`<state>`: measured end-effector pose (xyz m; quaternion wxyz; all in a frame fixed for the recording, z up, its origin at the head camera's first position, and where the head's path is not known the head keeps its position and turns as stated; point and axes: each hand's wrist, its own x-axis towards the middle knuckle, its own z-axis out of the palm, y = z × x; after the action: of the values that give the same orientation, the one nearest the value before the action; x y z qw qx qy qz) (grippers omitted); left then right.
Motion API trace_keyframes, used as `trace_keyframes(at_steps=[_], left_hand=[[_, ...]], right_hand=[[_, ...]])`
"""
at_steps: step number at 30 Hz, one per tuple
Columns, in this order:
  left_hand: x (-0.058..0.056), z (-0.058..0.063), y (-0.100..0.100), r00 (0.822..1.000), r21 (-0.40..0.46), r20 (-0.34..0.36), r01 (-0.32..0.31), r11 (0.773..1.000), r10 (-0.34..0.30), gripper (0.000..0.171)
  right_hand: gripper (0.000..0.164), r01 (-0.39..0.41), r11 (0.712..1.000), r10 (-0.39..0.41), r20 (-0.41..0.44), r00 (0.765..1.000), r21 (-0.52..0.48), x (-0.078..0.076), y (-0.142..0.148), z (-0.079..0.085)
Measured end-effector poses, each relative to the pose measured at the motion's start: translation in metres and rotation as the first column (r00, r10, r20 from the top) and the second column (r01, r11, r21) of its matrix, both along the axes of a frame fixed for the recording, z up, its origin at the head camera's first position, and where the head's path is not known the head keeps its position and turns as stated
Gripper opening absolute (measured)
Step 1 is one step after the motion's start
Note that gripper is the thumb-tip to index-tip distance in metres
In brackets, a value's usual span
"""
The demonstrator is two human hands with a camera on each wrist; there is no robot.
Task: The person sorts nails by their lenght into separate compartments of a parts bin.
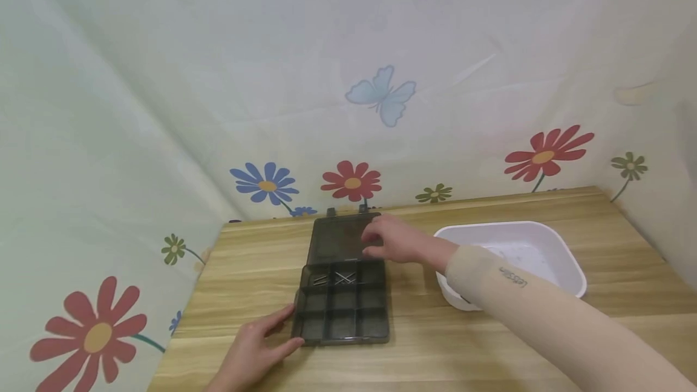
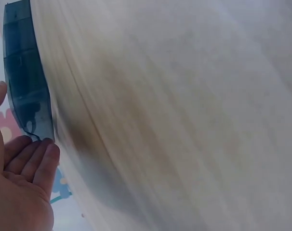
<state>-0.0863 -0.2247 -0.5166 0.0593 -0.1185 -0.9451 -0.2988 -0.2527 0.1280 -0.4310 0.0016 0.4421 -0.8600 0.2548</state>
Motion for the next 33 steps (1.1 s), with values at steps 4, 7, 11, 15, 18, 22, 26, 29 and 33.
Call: trace_keyframes(at_steps=[4, 7, 11, 15, 18, 22, 26, 29, 33], left_hand=[[-0.004, 0.004, -0.001, 0.999, 0.022, 0.038, -0.012, 1.0, 0.011, 0.071], [-0.009, 0.01, -0.002, 0.997, 0.045, 0.075, -0.023, 0.999, 0.02, 0.072], [-0.021, 0.02, -0.004, 0.992, 0.108, 0.116, -0.051, 0.993, 0.038, 0.071], [-0.036, 0.027, -0.007, 0.985, 0.196, 0.157, -0.097, 0.976, 0.066, 0.071], [-0.049, 0.032, -0.008, 0.978, 0.242, 0.189, -0.131, 0.962, 0.086, 0.072], [-0.065, 0.04, -0.008, 0.975, 0.275, 0.206, -0.139, 0.951, 0.083, 0.074], [-0.079, 0.045, -0.007, 0.971, 0.293, 0.226, -0.144, 0.945, 0.078, 0.078], [-0.088, 0.048, -0.005, 0.963, 0.291, 0.251, -0.169, 0.942, 0.095, 0.08], [-0.101, 0.054, -0.001, 0.947, 0.286, 0.293, -0.218, 0.933, 0.132, 0.082]], right_hand=[[0.026, 0.049, 0.998, -0.047, 0.075, 0.996, -0.028, 0.001, 0.004, 0.0], [0.031, 0.092, 0.995, -0.085, 0.133, 0.987, -0.049, 0.003, 0.006, -0.001], [0.04, 0.155, 0.985, -0.137, 0.211, 0.968, -0.074, 0.006, 0.007, -0.001], [0.048, 0.217, 0.972, -0.184, 0.273, 0.944, -0.094, 0.01, 0.007, 0.0], [0.053, 0.267, 0.957, -0.219, 0.323, 0.921, -0.114, 0.012, 0.005, 0.001], [0.059, 0.337, 0.932, -0.257, 0.408, 0.876, -0.136, 0.015, 0.004, 0.002], [0.065, 0.392, 0.908, -0.289, 0.456, 0.842, -0.149, 0.016, 0.002, 0.003], [0.067, 0.44, 0.885, -0.329, 0.461, 0.824, -0.155, 0.017, 0.0, 0.002], [0.068, 0.516, 0.837, -0.373, 0.5, 0.782, -0.183, 0.018, -0.004, -0.002]])
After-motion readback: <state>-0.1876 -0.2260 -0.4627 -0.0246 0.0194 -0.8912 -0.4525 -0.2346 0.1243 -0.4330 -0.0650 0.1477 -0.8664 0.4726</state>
